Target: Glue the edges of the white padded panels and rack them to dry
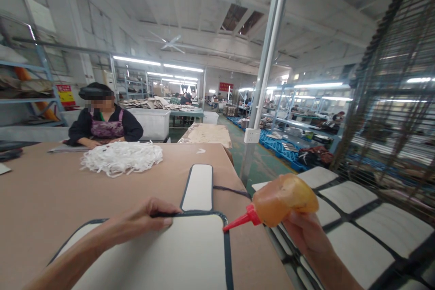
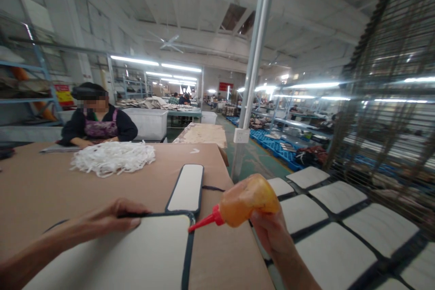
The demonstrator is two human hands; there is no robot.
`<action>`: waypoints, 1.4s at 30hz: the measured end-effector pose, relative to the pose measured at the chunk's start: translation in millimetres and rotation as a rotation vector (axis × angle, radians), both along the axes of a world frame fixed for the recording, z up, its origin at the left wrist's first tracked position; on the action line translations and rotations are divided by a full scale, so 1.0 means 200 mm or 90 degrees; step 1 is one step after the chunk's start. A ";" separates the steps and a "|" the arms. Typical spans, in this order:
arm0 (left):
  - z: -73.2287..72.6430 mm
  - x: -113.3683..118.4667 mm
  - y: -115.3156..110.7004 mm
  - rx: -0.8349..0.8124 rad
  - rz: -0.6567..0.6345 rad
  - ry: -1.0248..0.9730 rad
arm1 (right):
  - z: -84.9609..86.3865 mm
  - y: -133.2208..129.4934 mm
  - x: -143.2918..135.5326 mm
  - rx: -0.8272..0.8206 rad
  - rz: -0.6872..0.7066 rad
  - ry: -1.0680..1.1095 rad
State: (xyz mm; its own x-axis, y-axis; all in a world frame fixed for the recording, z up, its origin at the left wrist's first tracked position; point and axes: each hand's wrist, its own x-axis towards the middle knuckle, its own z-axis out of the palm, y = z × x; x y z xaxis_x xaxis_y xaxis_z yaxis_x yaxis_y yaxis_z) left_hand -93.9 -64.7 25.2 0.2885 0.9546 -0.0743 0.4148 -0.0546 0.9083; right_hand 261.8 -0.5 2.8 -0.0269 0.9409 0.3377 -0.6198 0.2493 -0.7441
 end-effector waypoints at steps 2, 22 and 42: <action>0.01 0.00 0.00 -0.012 -0.021 0.001 | 0.01 -0.02 -0.02 -0.007 -0.003 0.006; 0.06 -0.01 0.01 -0.088 -0.029 -0.039 | 0.00 -0.07 0.00 -0.044 0.052 -0.078; 0.00 -0.10 0.03 -0.155 0.042 -0.116 | -0.02 -0.12 -0.01 -0.081 0.055 -0.032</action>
State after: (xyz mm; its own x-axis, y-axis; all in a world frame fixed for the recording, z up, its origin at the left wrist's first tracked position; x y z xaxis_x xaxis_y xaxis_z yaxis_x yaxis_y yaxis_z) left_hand -114.7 -57.7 25.1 0.2566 0.9322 -0.2551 0.2393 0.1945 0.9513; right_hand 260.0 -24.7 -1.7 -0.1232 0.9696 0.2115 -0.5957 0.0982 -0.7972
